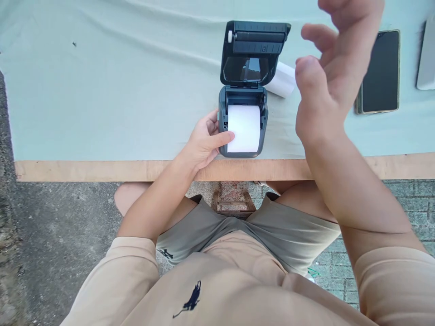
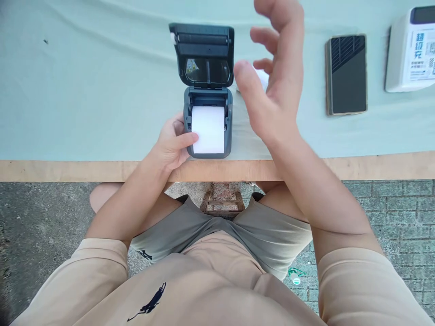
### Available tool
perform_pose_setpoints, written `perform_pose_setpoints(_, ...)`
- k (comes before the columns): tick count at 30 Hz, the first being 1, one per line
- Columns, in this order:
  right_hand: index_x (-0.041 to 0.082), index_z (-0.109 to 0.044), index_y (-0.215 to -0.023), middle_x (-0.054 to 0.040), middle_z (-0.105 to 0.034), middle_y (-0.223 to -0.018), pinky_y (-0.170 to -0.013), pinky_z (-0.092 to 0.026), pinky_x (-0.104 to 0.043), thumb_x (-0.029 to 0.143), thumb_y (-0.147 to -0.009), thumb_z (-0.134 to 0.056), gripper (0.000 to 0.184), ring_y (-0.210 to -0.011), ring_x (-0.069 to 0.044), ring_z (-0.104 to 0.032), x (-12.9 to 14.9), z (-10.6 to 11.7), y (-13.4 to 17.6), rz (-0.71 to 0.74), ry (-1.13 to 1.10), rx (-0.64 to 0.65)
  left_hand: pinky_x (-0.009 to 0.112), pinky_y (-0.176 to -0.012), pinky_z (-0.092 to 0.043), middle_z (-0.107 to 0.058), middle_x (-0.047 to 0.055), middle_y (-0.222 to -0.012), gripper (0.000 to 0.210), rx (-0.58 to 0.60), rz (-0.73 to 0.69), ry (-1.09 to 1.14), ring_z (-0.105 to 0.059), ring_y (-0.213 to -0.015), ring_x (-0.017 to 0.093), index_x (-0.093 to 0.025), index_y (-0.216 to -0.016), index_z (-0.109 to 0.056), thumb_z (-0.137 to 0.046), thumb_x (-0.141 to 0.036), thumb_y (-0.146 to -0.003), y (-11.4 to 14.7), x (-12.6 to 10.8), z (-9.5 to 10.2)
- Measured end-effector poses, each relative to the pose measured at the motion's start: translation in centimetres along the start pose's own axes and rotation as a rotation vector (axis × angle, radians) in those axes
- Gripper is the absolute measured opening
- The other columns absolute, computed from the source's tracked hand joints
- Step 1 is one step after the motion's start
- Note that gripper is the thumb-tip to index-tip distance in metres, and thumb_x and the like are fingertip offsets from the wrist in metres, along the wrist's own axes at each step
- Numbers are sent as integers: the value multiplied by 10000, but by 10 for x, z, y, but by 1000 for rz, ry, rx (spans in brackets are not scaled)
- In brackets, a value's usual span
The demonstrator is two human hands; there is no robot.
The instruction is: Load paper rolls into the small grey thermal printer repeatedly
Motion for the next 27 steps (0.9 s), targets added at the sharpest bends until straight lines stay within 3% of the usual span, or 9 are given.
perform_pose_setpoints(2,305,-593,-1518,-99,-598,-1551,-1141,-538,-431,658,-1081,-550,563,-1483,-316,-569,-4,-13,-5,-14,-66,126,350,-887,-673,-811,64,-1098,680,24,16,-21,-777,-1204,318,-219,-1106,-732,-1071,-428,-555,0,2,0)
perform_pose_setpoints(3,306,-610,-1488,-101,-636,-1512,-1117,-553,-425,653,-1097,-513,532,-1432,-300,-613,-5,-19,-5,-22,-70,167,332,-852,-669,-812,58,-1079,664,26,22,-31,-787,-1158,301,-221,-1099,-733,-1068,-429,-564,0,2,0)
perform_pose_setpoints(6,283,-725,-1155,-80,-754,-1199,-1040,-595,-430,616,-1116,-480,416,-1169,-253,-720,-6,-28,1,-32,1,185,296,-775,-645,-804,28,-992,614,5,15,-44,-800,-1001,243,-223,-1051,-738,-1062,-441,-577,0,1,2)
perform_pose_setpoints(9,279,-702,-952,-59,-752,-1098,-1026,-608,-464,550,-1077,-589,319,-1121,-254,-714,-9,-37,13,-30,46,228,296,-788,-647,-806,20,-1002,591,15,-6,-38,-803,-995,235,-224,-1049,-747,-1055,-444,-595,1,-1,0)
perform_pose_setpoints(12,291,-683,-1107,-82,-721,-1226,-942,-635,-460,501,-1026,-657,226,-1215,-283,-679,-27,-47,26,-125,61,343,308,-811,-663,-816,28,-1052,582,44,-11,-23,-809,-1061,255,-228,-1099,-753,-1040,-433,-637,1,-1,-3)
perform_pose_setpoints(17,340,-556,-1410,-89,-650,-1407,-811,-642,-369,470,-1032,-656,412,-1153,-244,-692,-55,-54,45,-309,-3,455,376,-959,-680,-824,58,-1125,649,18,16,-2,-764,-1273,337,-222,-1093,-744,-1072,-416,-567,0,0,-3)
perform_pose_setpoints(20,345,-541,-1420,-80,-648,-1409,-803,-639,-351,475,-1051,-627,401,-1109,-225,-702,-57,-55,45,-322,-34,453,410,-1056,-670,-826,64,-1178,624,14,21,40,-711,-1381,367,-221,-1067,-738,-1074,-394,-569,-1,-1,-6)
perform_pose_setpoints(27,325,-564,-1408,-74,-665,-1359,-856,-636,-364,412,-1037,-641,389,-1144,-246,-704,-53,-63,39,-342,-21,487,415,-1085,-664,-832,56,-1136,359,-73,53,117,-701,-1408,354,-208,-1088,-733,-927,-349,-822,-1,4,3)
Point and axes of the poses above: each hand's wrist, its own y-axis away from the middle knuckle, its own z-axis out of the back of the hand, x = y × z, the point moved 10 cm from there along -y, towards the middle knuckle
